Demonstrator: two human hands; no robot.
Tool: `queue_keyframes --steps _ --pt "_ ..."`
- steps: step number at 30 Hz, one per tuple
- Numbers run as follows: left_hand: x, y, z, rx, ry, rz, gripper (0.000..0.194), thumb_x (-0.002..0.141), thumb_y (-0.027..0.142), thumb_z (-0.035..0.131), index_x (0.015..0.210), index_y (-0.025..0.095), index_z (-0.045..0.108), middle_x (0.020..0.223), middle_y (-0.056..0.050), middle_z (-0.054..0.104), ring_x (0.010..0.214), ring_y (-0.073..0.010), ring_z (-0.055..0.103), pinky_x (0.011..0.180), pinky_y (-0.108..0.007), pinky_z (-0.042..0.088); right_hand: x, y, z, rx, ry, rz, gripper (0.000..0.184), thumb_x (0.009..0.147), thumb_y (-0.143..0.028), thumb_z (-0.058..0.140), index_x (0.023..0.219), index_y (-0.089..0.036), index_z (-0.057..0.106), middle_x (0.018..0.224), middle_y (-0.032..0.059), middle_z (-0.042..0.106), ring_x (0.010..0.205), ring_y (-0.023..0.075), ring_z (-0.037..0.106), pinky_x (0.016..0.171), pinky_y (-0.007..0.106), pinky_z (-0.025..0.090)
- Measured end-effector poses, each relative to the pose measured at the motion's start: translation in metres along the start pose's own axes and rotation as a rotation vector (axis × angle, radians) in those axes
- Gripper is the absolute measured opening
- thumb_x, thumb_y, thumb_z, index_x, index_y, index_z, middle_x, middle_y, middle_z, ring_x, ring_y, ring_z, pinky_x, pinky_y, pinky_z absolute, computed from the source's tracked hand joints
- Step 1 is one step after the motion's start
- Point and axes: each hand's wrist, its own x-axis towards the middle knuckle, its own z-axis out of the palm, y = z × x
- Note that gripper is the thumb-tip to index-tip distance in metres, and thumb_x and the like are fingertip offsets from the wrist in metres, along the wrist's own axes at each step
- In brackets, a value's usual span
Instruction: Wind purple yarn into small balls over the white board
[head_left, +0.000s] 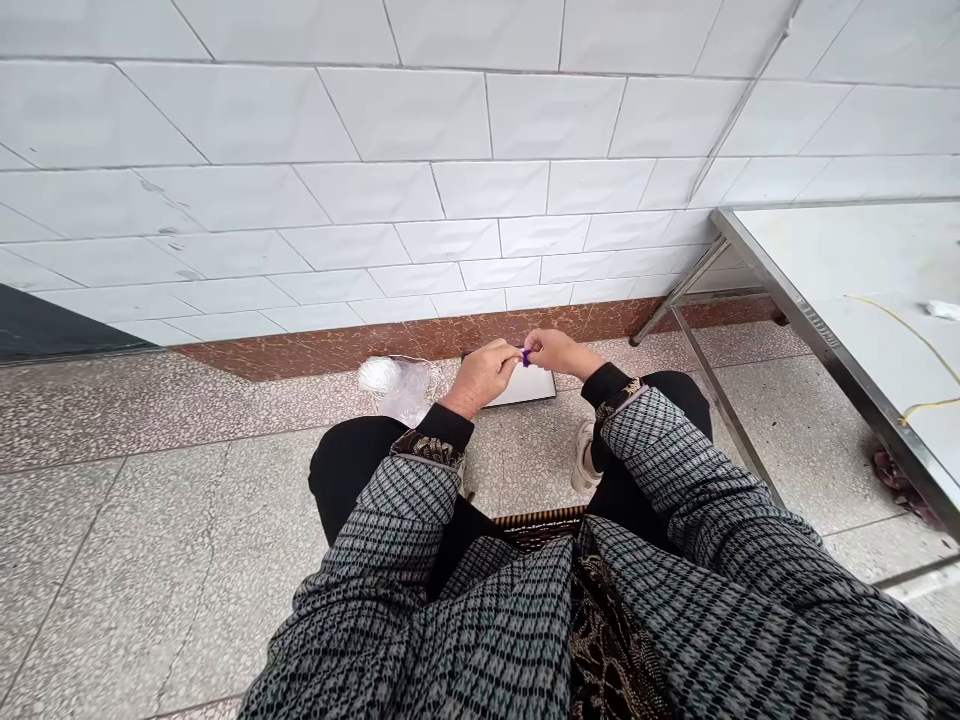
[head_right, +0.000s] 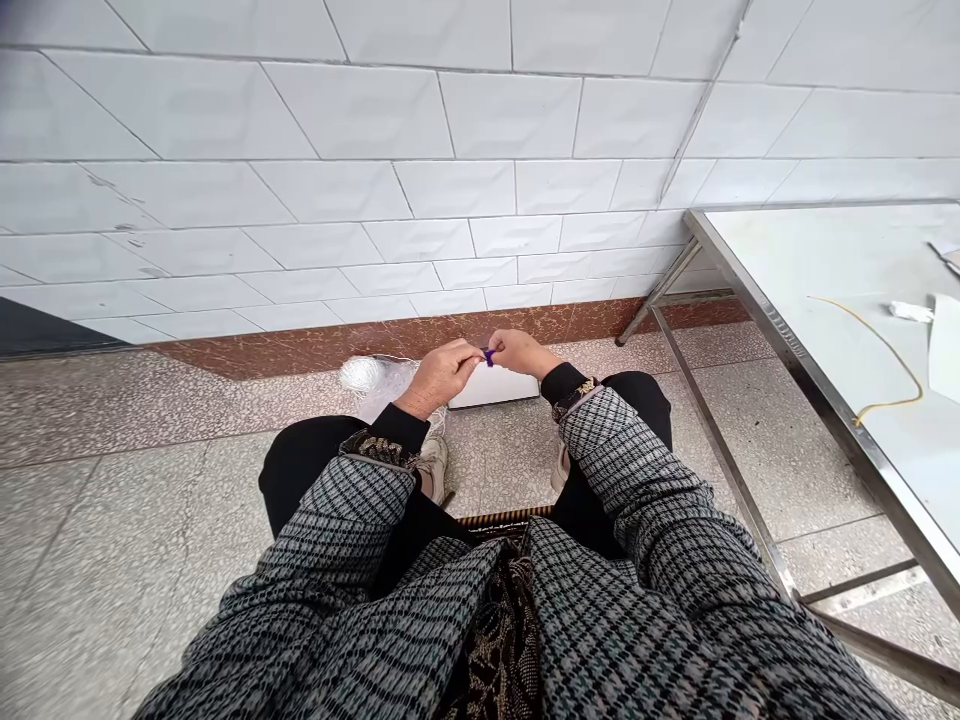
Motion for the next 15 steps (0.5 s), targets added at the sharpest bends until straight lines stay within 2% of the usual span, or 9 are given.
queue_keyframes --steps 4,7,9,11,13,15 --pt "0.001 -0.006 -0.006 0.03 0.067 -0.052 0.024 0.094 0.02 0.051 0.089 0.019 0.074 0.092 -0.008 0.067 0.089 -0.0216 0.064 0.082 -0.032 0.05 -0.007 -0.004 -0.001 0.181 -0.298 0.052 0.02 0.073 0.002 0.062 0.074 -0.018 0.06 0.058 -0.0059 0.058 0.052 0.0097 0.054 0.052 0.022 0.044" --pt "0.002 -0.008 -0.007 -0.004 0.076 -0.114 0.022 0.093 0.019 0.052 0.09 0.019 0.074 0.091 -0.007 0.069 0.088 -0.0209 0.065 0.082 -0.031 0.05 -0.008 -0.005 -0.004 0.372 -0.358 0.017 0.016 0.074 -0.002 0.064 0.078 -0.017 0.062 0.061 -0.0055 0.061 0.052 0.0074 0.053 0.053 0.019 0.046" --pt "0.003 -0.008 -0.004 -0.035 0.052 -0.14 0.022 0.092 0.019 0.052 0.089 0.018 0.075 0.09 -0.007 0.071 0.087 -0.021 0.066 0.082 -0.032 0.051 -0.006 -0.004 -0.005 0.526 -0.318 -0.005 0.013 0.075 -0.006 0.066 0.082 -0.017 0.062 0.063 -0.005 0.062 0.051 0.0064 0.052 0.054 0.019 0.046" --pt "0.004 -0.006 0.0 -0.064 0.009 -0.121 0.023 0.092 0.019 0.053 0.089 0.018 0.075 0.091 -0.007 0.074 0.087 -0.021 0.068 0.083 -0.032 0.052 -0.003 -0.003 -0.004 0.646 -0.211 -0.012 0.013 0.075 -0.008 0.066 0.082 -0.017 0.059 0.06 -0.0056 0.06 0.05 0.0064 0.05 0.053 0.018 0.044" --pt "0.003 -0.004 0.005 -0.082 -0.055 -0.057 0.023 0.093 0.021 0.053 0.089 0.018 0.075 0.094 -0.006 0.076 0.089 -0.0207 0.069 0.084 -0.031 0.052 0.001 0.0 -0.003 0.672 -0.074 -0.01 0.014 0.076 -0.008 0.064 0.081 -0.018 0.055 0.056 -0.0069 0.055 0.049 0.007 0.048 0.053 0.019 0.043" --pt "0.002 -0.001 0.008 -0.083 -0.124 0.023 0.024 0.094 0.022 0.052 0.09 0.019 0.075 0.096 -0.006 0.076 0.089 -0.0204 0.069 0.083 -0.031 0.051 0.006 0.003 -0.002 0.597 0.034 -0.023 0.014 0.077 -0.007 0.06 0.079 -0.019 0.052 0.054 -0.0076 0.053 0.049 0.0076 0.046 0.053 0.02 0.04"
